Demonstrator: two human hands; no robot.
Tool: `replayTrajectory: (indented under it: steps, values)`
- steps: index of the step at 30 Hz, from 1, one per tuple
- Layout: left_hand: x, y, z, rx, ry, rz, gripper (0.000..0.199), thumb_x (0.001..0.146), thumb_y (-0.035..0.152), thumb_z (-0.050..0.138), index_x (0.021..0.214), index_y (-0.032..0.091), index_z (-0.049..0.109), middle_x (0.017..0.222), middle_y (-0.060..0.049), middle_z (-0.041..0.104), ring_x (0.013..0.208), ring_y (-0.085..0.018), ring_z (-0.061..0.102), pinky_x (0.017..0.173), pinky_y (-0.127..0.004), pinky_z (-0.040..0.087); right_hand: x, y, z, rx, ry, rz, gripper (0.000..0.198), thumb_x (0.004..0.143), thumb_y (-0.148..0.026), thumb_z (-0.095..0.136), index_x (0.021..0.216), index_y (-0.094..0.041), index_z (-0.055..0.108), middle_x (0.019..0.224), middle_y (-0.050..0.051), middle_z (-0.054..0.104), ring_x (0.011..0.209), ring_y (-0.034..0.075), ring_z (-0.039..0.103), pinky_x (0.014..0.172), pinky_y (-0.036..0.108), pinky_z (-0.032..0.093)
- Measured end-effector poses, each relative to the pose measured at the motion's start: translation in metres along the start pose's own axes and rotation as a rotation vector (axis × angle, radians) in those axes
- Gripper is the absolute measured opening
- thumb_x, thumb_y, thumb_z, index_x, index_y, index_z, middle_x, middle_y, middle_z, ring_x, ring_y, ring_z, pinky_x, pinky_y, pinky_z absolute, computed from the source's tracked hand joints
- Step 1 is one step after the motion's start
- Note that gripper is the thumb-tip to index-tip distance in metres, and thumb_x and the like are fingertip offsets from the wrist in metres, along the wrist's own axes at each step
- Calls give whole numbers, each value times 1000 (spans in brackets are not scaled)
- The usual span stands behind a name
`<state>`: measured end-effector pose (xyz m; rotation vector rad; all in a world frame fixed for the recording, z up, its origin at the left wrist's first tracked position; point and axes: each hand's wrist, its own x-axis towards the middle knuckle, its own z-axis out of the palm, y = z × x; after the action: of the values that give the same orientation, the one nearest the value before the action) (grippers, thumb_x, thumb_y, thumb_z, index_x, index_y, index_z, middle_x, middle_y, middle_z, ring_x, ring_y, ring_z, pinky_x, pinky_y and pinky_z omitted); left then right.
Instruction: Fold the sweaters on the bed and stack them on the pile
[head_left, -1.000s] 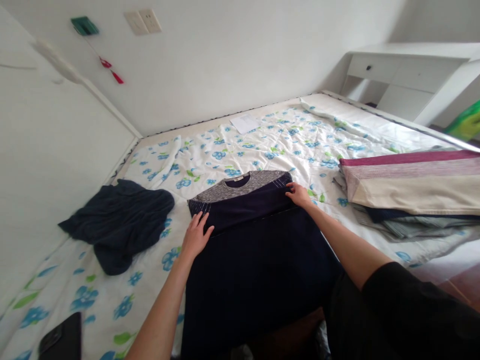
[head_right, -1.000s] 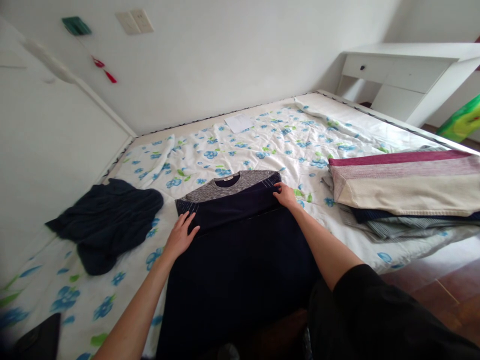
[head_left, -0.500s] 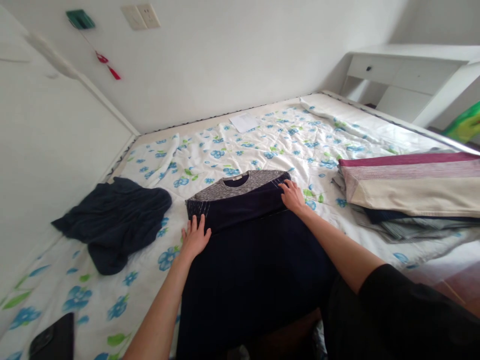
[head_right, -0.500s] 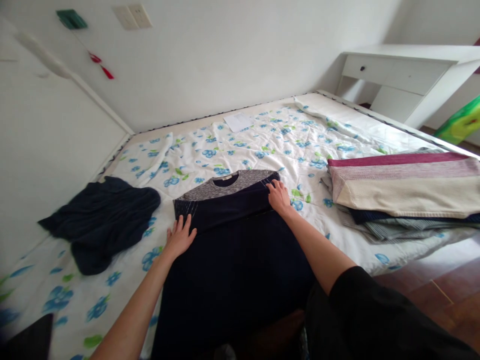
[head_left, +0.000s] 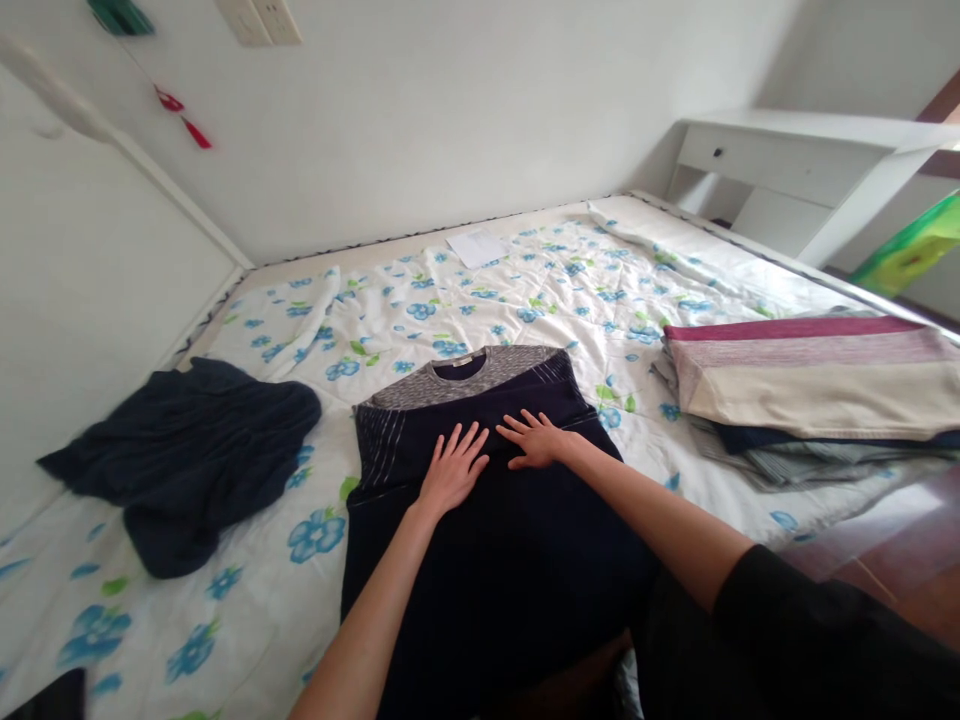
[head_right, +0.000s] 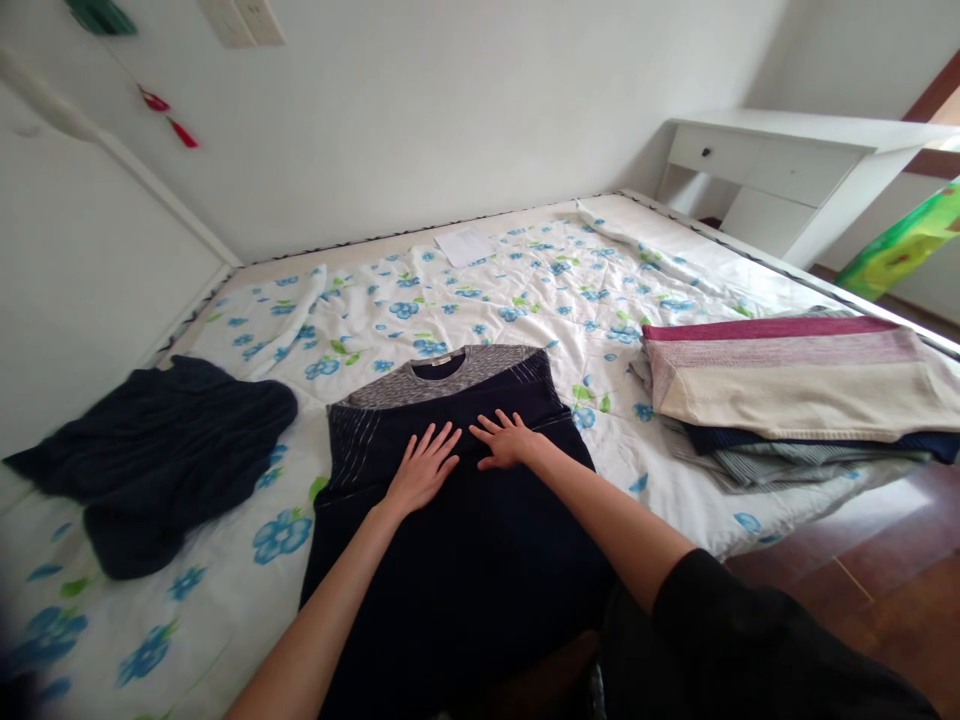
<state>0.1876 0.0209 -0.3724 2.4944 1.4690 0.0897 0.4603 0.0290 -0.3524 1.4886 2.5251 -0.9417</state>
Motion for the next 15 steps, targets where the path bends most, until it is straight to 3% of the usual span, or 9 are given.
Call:
replayTrajectory:
  steps: [3, 9, 12, 15]
  values:
    - [5, -36, -11, 0, 11, -138, 71, 116, 63, 33, 181, 36, 40, 190, -3, 29, 179, -34, 21, 143, -64, 20, 0, 10, -4, 62, -34, 14, 107, 98, -73, 76, 185, -41, 25, 193, 4, 13, 178, 47, 3, 140, 75, 6]
    - [18, -121, -39, 60, 171, -509, 89, 112, 67, 32, 180, 10, 38, 189, -20, 29, 177, -40, 25, 143, -62, 20, 4, 12, -2, 93, -35, -3, 109, 95, -77, 77, 185, -42, 27, 192, 3, 13, 178, 46, 1, 141, 73, 5]
    - [24, -145, -45, 40, 219, -601, 94, 111, 66, 31, 180, 2, 35, 188, -25, 28, 177, -40, 24, 144, -60, 18, 2, 14, 0, 86, -18, -8, 105, 97, -79, 74, 184, -43, 28, 192, 2, 16, 178, 46, 3, 141, 72, 7]
    - [30, -159, -45, 23, 242, -624, 95, 110, 63, 31, 179, -1, 32, 188, -26, 28, 178, -39, 22, 144, -61, 17, -3, 29, -2, 59, 86, -48, 85, 110, -76, 58, 184, -42, 32, 192, 0, 19, 179, 40, 6, 143, 66, 8]
